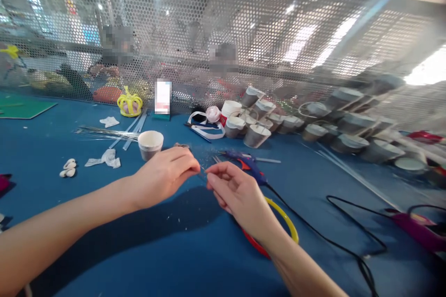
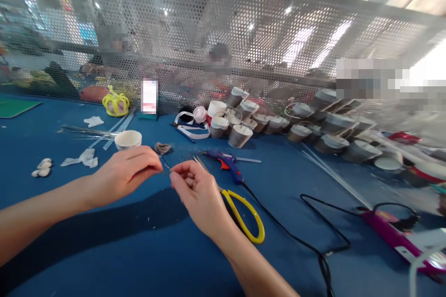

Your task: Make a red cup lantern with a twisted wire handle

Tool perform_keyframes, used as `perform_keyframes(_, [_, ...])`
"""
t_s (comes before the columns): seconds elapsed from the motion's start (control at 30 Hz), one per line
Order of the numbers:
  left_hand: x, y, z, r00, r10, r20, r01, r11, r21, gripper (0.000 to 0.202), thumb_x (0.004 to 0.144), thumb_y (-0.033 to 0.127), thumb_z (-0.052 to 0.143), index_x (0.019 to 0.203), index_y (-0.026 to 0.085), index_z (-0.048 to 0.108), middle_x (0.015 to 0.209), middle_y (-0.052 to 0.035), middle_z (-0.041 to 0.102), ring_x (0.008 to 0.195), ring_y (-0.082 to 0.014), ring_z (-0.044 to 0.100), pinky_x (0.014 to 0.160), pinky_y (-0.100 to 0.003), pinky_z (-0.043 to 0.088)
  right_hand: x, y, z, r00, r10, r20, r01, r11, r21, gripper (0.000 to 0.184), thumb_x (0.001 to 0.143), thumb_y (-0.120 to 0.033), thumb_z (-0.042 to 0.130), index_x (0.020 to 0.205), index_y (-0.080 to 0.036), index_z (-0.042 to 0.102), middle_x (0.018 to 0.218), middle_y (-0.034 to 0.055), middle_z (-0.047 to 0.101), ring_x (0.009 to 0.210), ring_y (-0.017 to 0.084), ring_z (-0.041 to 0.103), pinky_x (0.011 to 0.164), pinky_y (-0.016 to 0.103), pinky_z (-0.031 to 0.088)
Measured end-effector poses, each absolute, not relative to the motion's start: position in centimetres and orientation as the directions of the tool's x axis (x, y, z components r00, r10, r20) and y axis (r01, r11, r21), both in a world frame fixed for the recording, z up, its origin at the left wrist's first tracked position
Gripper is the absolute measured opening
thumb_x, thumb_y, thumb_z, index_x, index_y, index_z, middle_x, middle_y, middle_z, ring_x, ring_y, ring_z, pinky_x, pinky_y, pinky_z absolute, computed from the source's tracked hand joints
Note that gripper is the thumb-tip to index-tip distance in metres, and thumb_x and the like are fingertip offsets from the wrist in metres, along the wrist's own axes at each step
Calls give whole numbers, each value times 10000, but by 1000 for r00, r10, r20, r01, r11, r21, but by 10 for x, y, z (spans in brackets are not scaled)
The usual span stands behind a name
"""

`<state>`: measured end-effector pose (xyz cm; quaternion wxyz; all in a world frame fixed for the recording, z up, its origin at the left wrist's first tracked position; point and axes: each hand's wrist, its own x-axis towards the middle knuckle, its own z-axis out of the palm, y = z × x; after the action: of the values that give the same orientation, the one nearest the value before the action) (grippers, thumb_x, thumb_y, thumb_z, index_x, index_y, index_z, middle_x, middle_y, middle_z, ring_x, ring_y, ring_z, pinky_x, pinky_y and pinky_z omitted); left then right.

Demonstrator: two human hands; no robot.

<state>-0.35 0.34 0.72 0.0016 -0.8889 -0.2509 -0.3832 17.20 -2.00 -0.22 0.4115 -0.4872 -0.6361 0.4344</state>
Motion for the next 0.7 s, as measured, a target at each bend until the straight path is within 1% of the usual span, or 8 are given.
perform_keyframes(0.17, [-3,3,5,553,457,697,447,-868,214,100,824,130,449,777,128,538,736,-51,603,707,-128,535,683,-265,454,169,-22,-1,-154,982,109,303,152,-941,167,716,-312,567,780,-166,518,536,-51,453,415,51,376,358,180,291])
perform_keyframes(0.27, [-2,3,4,544,458,703,441,-869,225,95,824,128,450,782,132,535,735,-46,594,709,-121,532,679,-252,452,167,-23,0,-134,985,107,315,144,-938,152,698,-299,582,755,-170,524,504,-61,430,431,60,383,380,184,303])
perform_keyframes(0.4, [-1,2,3,547,467,694,436,-867,240,93,824,130,451,784,126,535,733,-49,589,703,-121,529,655,-244,453,166,-23,1,-130,986,105,325,143,-935,133,696,-295,580,720,-175,528,489,-64,431,415,58,376,380,187,301])
perform_keyframes(0.6, [-2,2,2,557,476,681,434,-865,250,88,823,124,448,792,127,530,739,-47,585,693,-119,529,642,-246,454,167,-21,-4,-153,983,104,316,148,-937,149,709,-318,564,710,-175,521,535,-40,498,401,49,368,357,180,276])
perform_keyframes(0.7, [-2,2,2,552,484,679,442,-860,254,73,823,132,452,801,134,522,743,-41,585,696,-117,529,648,-244,453,168,-20,-6,-156,983,101,330,148,-932,151,720,-321,551,690,-179,510,516,-42,489,391,49,356,350,180,260])
